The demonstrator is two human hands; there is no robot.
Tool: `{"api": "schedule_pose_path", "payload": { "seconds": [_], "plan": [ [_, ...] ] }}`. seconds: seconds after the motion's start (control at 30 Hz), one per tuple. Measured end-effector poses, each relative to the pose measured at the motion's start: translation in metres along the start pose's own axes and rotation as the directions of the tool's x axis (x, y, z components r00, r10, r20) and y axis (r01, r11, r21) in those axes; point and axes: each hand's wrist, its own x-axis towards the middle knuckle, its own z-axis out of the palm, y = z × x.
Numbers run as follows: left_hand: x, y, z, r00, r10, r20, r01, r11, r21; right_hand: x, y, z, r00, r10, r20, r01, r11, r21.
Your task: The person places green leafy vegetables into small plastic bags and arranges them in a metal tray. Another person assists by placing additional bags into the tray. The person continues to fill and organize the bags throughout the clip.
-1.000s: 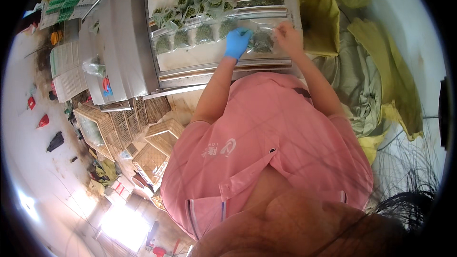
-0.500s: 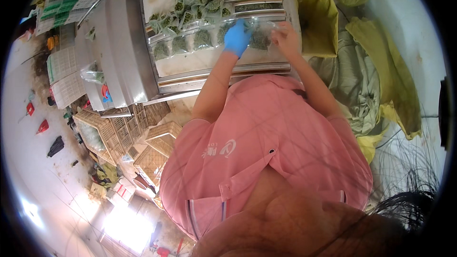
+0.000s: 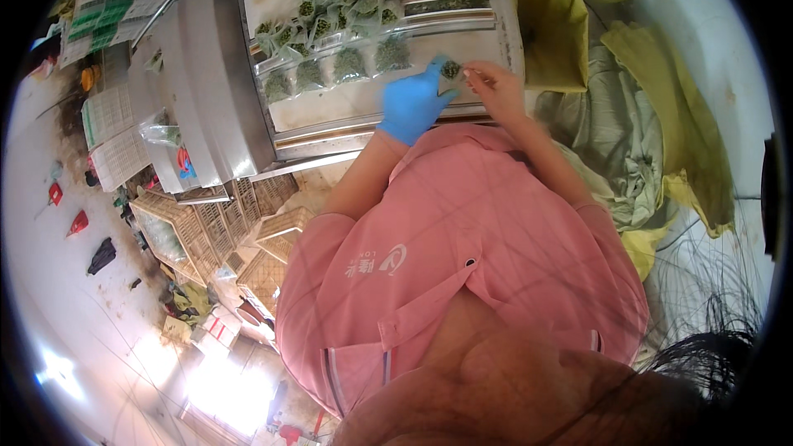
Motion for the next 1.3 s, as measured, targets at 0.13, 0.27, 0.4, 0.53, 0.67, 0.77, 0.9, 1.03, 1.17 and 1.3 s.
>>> {"api": "schedule_pose_path", "payload": {
  "seconds": [0.13, 0.27, 0.4, 0.53, 0.67, 0.77, 0.9, 1.03, 1.17, 1.3],
  "plan": [
    [0.002, -0.006, 0.011, 0.987, -0.121, 0.110, 0.101, 0.980, 0.173, 0.000, -0.002, 0.005, 0.996, -0.086, 0.004, 0.086, 0.994, -0.065],
    [0.005, -0.018, 0.031, 0.998, 0.022, 0.061, -0.022, 1.000, -0.005, -0.003, -0.001, 0.003, 0.994, -0.105, 0.015, 0.106, 0.990, -0.094],
    [0.017, -0.010, 0.025, 0.937, -0.089, 0.337, 0.114, 0.992, -0.056, -0.004, 0.005, 0.005, 0.993, -0.114, 0.005, 0.114, 0.991, -0.065],
    [0.023, -0.020, 0.044, 0.932, -0.033, 0.361, 0.015, 0.998, 0.053, -0.004, 0.023, 0.009, 0.991, -0.121, 0.052, 0.122, 0.992, -0.025],
    [0.030, -0.013, 0.035, 0.897, -0.068, 0.437, 0.027, 0.995, 0.099, -0.005, 0.018, 0.010, 0.987, 0.075, 0.141, -0.097, 0.982, 0.160],
    [0.023, -0.004, -0.009, 0.975, -0.068, 0.213, 0.102, 0.983, -0.153, 0.007, 0.039, 0.010, 0.983, 0.163, 0.083, -0.182, 0.920, 0.347],
    [0.013, -0.033, 0.017, 0.988, -0.136, -0.075, 0.117, 0.968, -0.221, 0.013, 0.025, -0.002, 0.982, 0.154, 0.110, -0.184, 0.915, 0.360],
    [0.016, -0.082, 0.069, 0.970, -0.235, 0.063, 0.221, 0.741, -0.634, 0.023, 0.021, 0.001, 0.977, 0.199, 0.074, -0.211, 0.944, 0.253],
    [0.029, -0.091, 0.083, 0.891, -0.419, 0.175, 0.415, 0.595, -0.688, 0.047, 0.011, 0.002, 0.984, 0.179, 0.006, -0.176, 0.972, -0.154],
    [0.054, -0.091, 0.079, 0.890, -0.453, -0.050, 0.437, 0.879, -0.192, 0.070, 0.044, 0.018, 0.983, -0.179, -0.046, 0.134, 0.862, -0.489]
  ]
}}
